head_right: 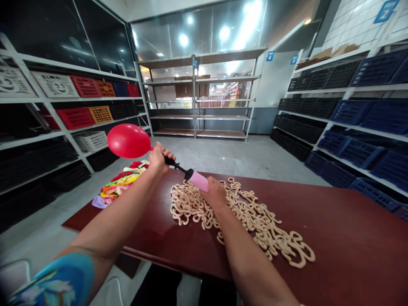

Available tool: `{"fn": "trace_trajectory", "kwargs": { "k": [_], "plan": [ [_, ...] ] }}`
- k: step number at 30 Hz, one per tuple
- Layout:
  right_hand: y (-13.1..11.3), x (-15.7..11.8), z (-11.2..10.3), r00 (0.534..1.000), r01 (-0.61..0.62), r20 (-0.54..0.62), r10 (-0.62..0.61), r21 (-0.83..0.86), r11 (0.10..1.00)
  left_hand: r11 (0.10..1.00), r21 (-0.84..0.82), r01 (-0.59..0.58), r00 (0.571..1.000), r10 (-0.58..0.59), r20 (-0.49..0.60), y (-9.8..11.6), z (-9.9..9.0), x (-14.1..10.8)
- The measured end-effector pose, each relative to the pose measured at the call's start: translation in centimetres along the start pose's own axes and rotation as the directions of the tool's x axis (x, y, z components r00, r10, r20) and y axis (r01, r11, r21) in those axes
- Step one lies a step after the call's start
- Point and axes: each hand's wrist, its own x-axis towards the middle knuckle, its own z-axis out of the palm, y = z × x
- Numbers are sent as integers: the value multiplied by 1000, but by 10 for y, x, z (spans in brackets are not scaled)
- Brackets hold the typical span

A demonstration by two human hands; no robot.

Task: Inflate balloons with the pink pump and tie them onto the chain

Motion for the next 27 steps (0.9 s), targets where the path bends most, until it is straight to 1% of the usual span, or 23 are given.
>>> {"fn": "trace_trajectory", "kwargs": {
  "k": [4, 7, 10, 12, 16, 19, 22, 24, 27],
  "plan": [
    [0, 0, -2, 1000, 25, -6, -25, 12, 1000, 999, 13, 50, 999, -50, 7, -31, 10, -16],
    [1, -1, -4, 999, 39, -32, -39, 19, 999, 998, 6, 66, 998, -66, 4, -40, 12, -20],
    [0, -1, -7, 998, 47, -35, -46, 27, 999, 998, 15, 58, 998, -58, 6, -30, 9, -13],
    [1, 0, -9, 998, 50, -28, -49, 34, 998, 999, 21, 40, 999, -40, 3, -15, 6, -4],
    [7, 3, -7, 999, 25, -22, -24, 38, 999, 1000, 16, 17, 999, -16, -48, 15, -3, 15],
    [12, 5, -2, 1000, -6, -20, 6, 25, 1000, 1000, 2, -7, 998, 7, -56, 22, -8, 21],
    [14, 4, 2, 999, -37, -5, 37, 11, 999, 1000, -11, -13, 999, 13, -37, 13, -10, 16],
    [14, 3, 4, 999, -42, -12, 42, 9, 999, 1000, -17, -10, 1000, 9, -27, 0, -9, 10],
    [11, 4, 6, 1000, -10, -16, 11, 25, 1000, 1000, -15, 19, 1000, -19, -17, -23, -5, -2]
  ]
}}
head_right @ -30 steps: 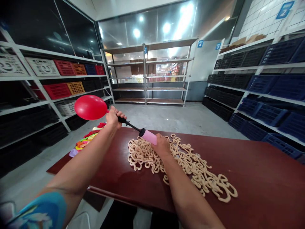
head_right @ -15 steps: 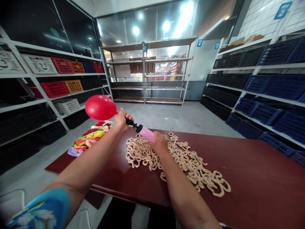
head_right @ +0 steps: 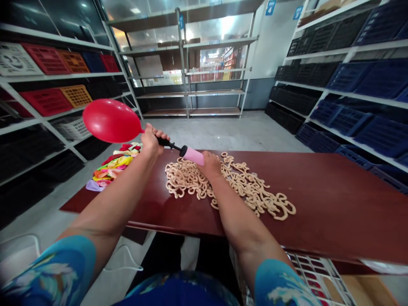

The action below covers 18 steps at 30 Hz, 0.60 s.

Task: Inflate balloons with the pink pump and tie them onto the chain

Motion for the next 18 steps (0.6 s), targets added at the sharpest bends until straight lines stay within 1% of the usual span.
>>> {"fn": "trace_trajectory", "kwargs": {
  "k": [2, 4, 7, 10, 13, 15, 18],
  "plan": [
    [-3, 0, -1, 1000, 4, 11, -4, 0, 1000, 1000, 2, 28, 1000, -28, 6, -14, 2, -7],
    [-6, -1, -3, 1000, 2, 27, -2, -12, 1000, 999, -8, 54, 999, -54, 6, -23, 4, -11],
    [-10, -2, -7, 999, -7, 35, 8, -32, 999, 996, -38, 76, 997, -77, -23, -25, 3, -10],
    [-9, -1, -9, 999, 1, 39, 0, -27, 1000, 997, -41, 66, 997, -68, -44, -9, -1, 0],
    [-3, 0, -8, 999, 23, 45, -22, -10, 1000, 999, -20, 35, 998, -36, -48, 15, -7, 11],
    [2, 1, -4, 999, 12, 44, -11, -13, 1000, 1000, -10, 4, 999, -4, -51, 30, -9, 16],
    [5, 1, 1, 1000, 1, 19, -1, -21, 1000, 999, -19, -28, 998, 27, -55, 39, -11, 16]
  ]
}}
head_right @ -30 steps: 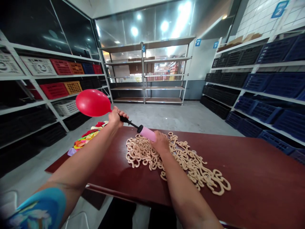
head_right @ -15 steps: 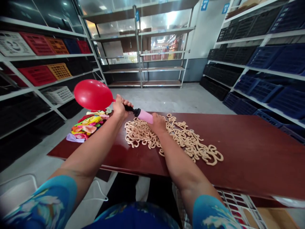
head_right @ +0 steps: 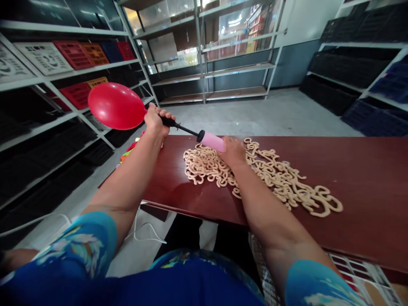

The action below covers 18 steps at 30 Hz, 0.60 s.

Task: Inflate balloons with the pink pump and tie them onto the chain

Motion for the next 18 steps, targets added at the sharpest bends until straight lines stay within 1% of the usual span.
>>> {"fn": "trace_trajectory", "kwargs": {
  "k": [3, 6, 9, 11, 14, 16, 18],
  "plan": [
    [-1, -1, 1, 1000, 25, -15, -25, -25, 999, 1000, -30, 6, 1000, -7, -13, -8, -2, -5],
    [-3, -2, 1, 999, 42, -32, -44, -51, 998, 999, -46, 28, 1000, -27, 15, -30, 0, -12],
    [-4, -2, 1, 998, 56, -38, -58, -50, 997, 997, -36, 68, 997, -66, 49, -52, 5, -21],
    [-5, -2, 0, 998, 54, -39, -56, -46, 997, 995, -26, 93, 994, -92, 53, -62, 9, -27],
    [-6, -2, -2, 999, 30, -22, -32, -52, 998, 991, -27, 131, 991, -130, 44, -67, 12, -30],
    [-7, -2, -4, 1000, 27, -1, -27, -63, 998, 988, -25, 151, 988, -150, 41, -64, 9, -26],
    [-8, -2, -6, 999, 28, 21, -26, -72, 997, 989, -14, 146, 988, -145, 43, -56, 5, -19]
  ]
}}
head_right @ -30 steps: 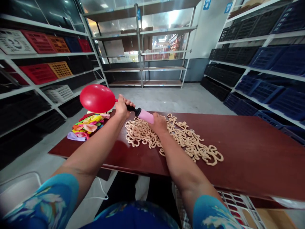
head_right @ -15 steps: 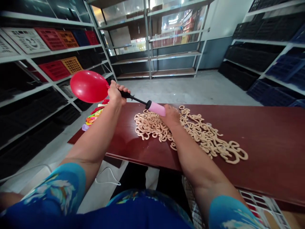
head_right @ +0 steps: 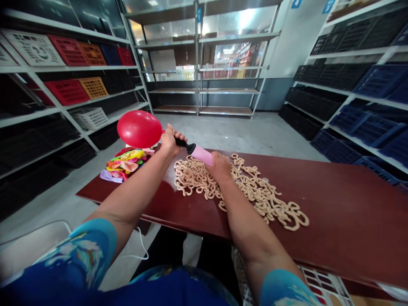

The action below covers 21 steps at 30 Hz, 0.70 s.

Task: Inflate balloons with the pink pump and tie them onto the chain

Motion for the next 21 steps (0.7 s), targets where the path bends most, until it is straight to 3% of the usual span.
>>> {"fn": "trace_trajectory", "kwargs": {
  "k": [7, 10, 13, 21],
  "plan": [
    [2, 0, -6, 1000, -12, 15, 13, -9, 1000, 996, -1, -85, 996, 85, -14, 52, -15, 24],
    [1, 0, -4, 1000, -17, 8, 18, -31, 999, 994, -10, -106, 994, 105, -23, 60, -16, 24],
    [0, -1, -2, 1000, -4, -16, 3, -45, 999, 993, -15, -114, 994, 114, -2, 51, -13, 19],
    [-1, -3, 5, 998, 32, -55, -33, -14, 999, 999, 22, -28, 997, 26, 73, -2, 3, -5]
  ]
}}
